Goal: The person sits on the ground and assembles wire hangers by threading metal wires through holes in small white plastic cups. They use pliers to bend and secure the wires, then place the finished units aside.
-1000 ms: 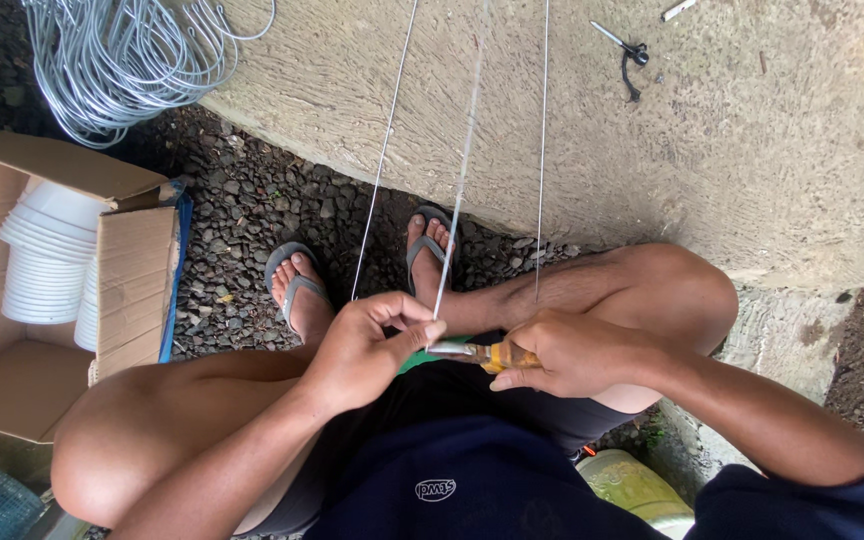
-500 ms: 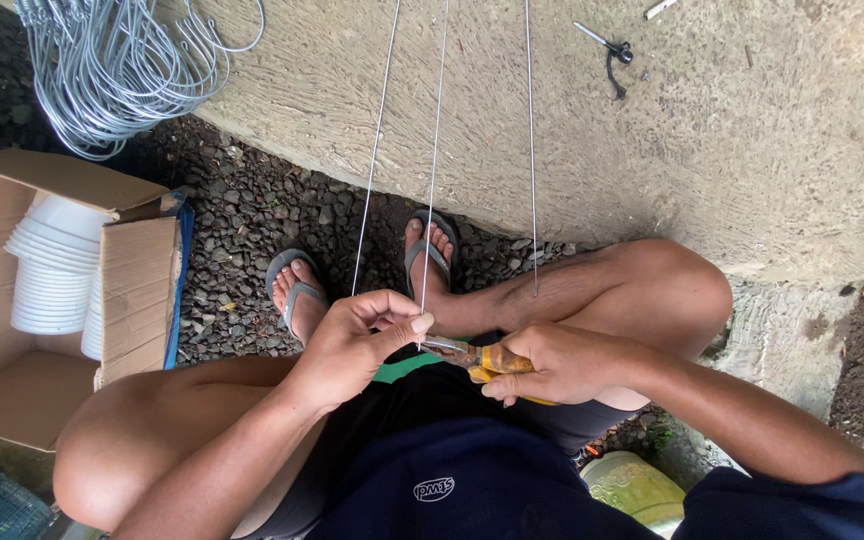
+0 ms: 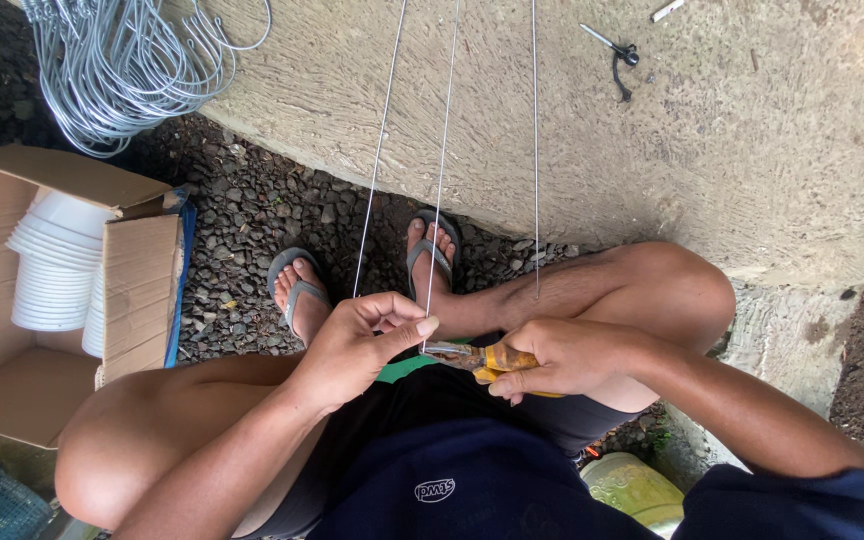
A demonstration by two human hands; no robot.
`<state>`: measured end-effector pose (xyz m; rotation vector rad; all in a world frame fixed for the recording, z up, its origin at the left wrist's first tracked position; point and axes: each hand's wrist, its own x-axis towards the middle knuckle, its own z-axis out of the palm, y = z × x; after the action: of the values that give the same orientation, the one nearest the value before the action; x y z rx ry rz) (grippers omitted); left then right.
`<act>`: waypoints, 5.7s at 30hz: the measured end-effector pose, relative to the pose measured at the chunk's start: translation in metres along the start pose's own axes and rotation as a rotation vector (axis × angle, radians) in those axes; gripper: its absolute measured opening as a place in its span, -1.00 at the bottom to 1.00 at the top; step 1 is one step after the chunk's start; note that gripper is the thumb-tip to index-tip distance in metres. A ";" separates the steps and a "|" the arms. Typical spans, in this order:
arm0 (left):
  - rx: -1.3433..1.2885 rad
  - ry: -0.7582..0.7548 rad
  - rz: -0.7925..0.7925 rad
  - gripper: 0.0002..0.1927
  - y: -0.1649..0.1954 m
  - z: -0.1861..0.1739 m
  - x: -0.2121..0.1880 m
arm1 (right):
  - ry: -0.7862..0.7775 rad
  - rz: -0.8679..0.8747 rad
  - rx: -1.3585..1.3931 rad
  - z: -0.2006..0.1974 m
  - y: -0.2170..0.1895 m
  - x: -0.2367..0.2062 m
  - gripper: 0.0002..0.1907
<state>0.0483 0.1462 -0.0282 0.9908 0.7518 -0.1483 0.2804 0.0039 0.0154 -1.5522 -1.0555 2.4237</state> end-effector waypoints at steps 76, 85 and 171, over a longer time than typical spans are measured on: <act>-0.245 -0.105 -0.007 -0.66 -0.018 0.000 -0.004 | 1.698 0.279 -0.594 -0.127 0.141 -0.046 -0.47; -0.181 -0.092 0.057 -0.66 -0.024 0.009 0.004 | 1.879 0.232 -0.942 -0.121 0.095 -0.042 -0.49; 0.319 0.473 0.611 -0.72 0.015 0.004 -0.075 | 0.614 -1.158 0.958 0.093 -0.037 0.054 -0.82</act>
<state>0.0011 0.1351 0.0316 1.5468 0.8305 0.5287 0.1669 0.0069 0.0181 -0.8115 -0.3283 1.1653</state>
